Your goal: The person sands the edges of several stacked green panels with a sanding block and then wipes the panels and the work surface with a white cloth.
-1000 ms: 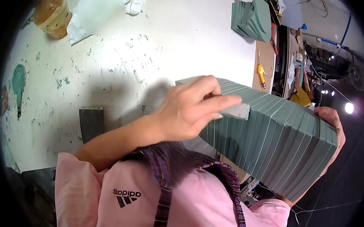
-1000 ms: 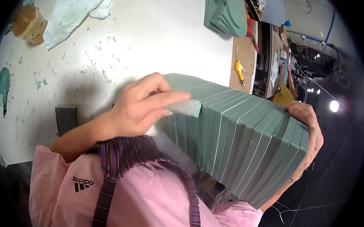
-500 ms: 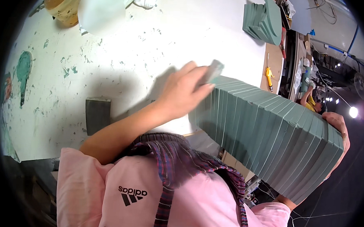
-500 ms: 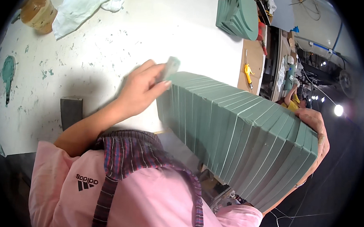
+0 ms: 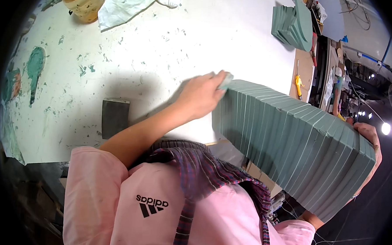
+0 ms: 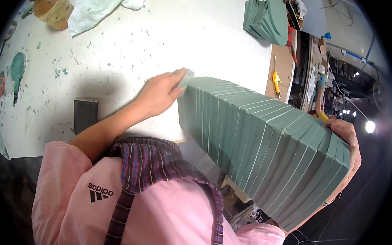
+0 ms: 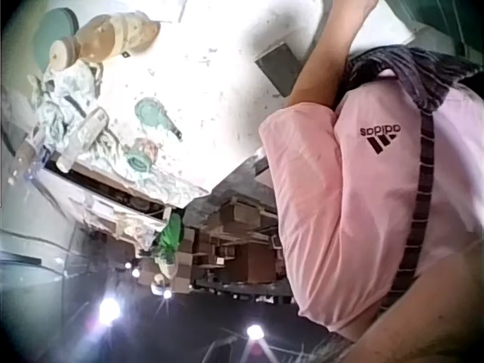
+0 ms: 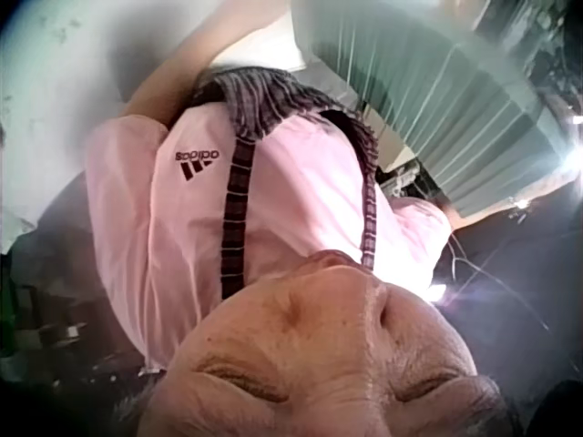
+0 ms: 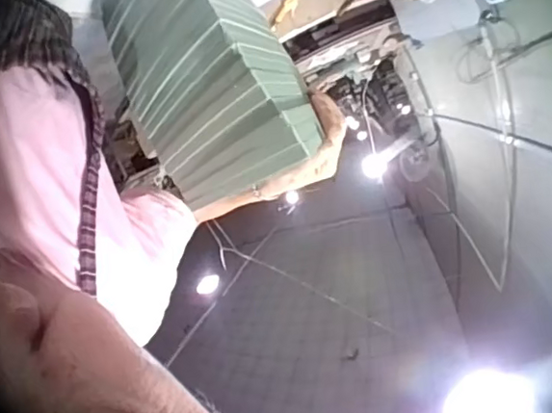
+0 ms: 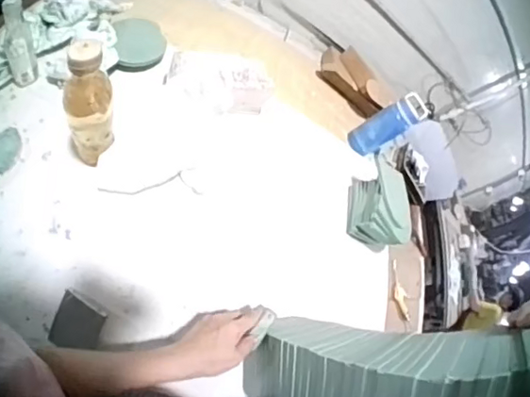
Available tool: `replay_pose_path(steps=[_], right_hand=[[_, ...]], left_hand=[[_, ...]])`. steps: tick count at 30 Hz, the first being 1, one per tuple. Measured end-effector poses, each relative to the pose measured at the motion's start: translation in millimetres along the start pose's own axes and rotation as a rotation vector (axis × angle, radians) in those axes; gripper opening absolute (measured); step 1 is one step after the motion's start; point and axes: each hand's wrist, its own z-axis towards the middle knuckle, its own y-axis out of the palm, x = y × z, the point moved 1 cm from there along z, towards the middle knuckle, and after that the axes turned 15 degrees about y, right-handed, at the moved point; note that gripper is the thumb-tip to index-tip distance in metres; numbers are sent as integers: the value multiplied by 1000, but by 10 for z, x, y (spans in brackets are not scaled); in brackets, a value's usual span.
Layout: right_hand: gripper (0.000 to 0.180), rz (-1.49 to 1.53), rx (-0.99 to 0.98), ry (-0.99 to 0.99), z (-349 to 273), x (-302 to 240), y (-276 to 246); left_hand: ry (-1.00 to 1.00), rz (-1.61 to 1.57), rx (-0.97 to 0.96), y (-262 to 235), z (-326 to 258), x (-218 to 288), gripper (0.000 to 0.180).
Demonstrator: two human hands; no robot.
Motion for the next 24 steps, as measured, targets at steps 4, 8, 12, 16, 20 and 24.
replay_pose_path(steps=[4, 8, 12, 16, 20, 24], right_hand=[[51, 8, 9, 34, -35, -8, 6], [47, 18, 54, 11, -78, -60, 43], [44, 55, -21, -12, -26, -107, 6], [34, -203, 58, -280, -88, -177, -85], [29, -324, 86, -458, -45, -97, -22], [28, -36, -109, -238, 156, 321, -330]], left_hand=[[-285, 0, -319, -70, -70, -129, 47], [-184, -132, -33, -52, -59, -91, 48], [-241, -156, -98, -9, -117, -213, 37], [-384, -392, -40, 55, -160, -246, 54], [-383, -438, 36, 51, -203, -196, 39], [-540, -1071, 32, 2, -378, -240, 40]])
